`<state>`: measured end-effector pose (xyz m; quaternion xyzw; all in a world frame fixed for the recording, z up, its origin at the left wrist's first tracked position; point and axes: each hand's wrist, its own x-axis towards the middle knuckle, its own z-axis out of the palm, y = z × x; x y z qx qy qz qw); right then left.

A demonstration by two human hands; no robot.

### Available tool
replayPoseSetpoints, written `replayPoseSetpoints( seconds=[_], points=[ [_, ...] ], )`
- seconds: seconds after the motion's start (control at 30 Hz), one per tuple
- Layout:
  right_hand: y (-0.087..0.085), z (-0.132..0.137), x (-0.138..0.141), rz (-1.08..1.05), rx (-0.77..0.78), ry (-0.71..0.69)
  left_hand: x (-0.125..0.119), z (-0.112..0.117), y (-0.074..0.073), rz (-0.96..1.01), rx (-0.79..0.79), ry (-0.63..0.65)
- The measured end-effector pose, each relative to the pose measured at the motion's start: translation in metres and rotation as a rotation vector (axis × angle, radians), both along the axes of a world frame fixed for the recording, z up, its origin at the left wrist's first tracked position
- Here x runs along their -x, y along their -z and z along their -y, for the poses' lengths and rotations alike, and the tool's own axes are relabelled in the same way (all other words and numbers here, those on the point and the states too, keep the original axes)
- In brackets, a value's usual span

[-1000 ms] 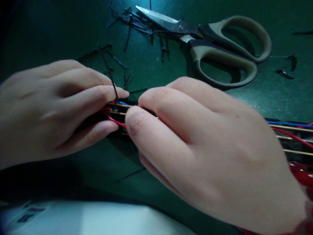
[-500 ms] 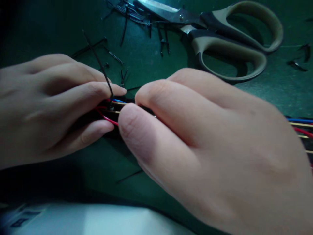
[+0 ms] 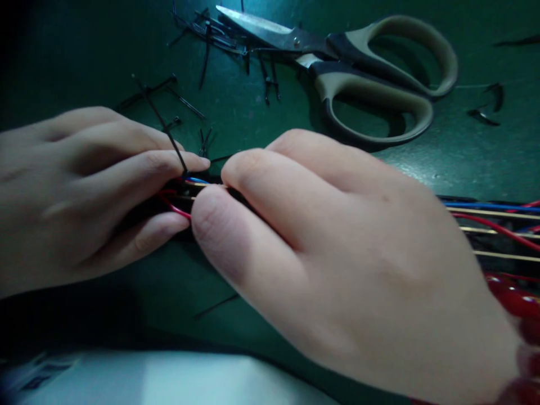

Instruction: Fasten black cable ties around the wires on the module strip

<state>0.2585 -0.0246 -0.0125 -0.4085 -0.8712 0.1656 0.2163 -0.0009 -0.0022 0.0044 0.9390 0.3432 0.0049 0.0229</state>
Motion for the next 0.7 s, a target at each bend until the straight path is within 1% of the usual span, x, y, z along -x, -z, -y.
replayPoseSetpoints(
  seconds=[0.17, 0.27, 0.33, 0.47, 0.7],
  points=[
    [-0.0045, -0.0068, 0.0018, 0.044, -0.197, -0.174, -0.0011, -0.0013, -0.0005, -0.002, -0.055, 0.053],
    [-0.006, -0.0086, 0.0046, 0.084, -0.257, -0.235, -0.0007, -0.0007, 0.002, 0.029, -0.094, 0.066],
    [-0.0065, -0.0091, 0.0061, 0.101, -0.26, -0.243, -0.0009, 0.0002, 0.0038, 0.043, -0.116, 0.069],
    [-0.0064, -0.0085, 0.007, 0.117, -0.26, -0.217, -0.0037, 0.0017, 0.005, 0.047, -0.134, 0.058],
    [-0.0057, -0.0092, 0.0081, 0.115, -0.304, -0.223, -0.0056, 0.0025, 0.0035, 0.011, -0.083, 0.04]
  ],
)
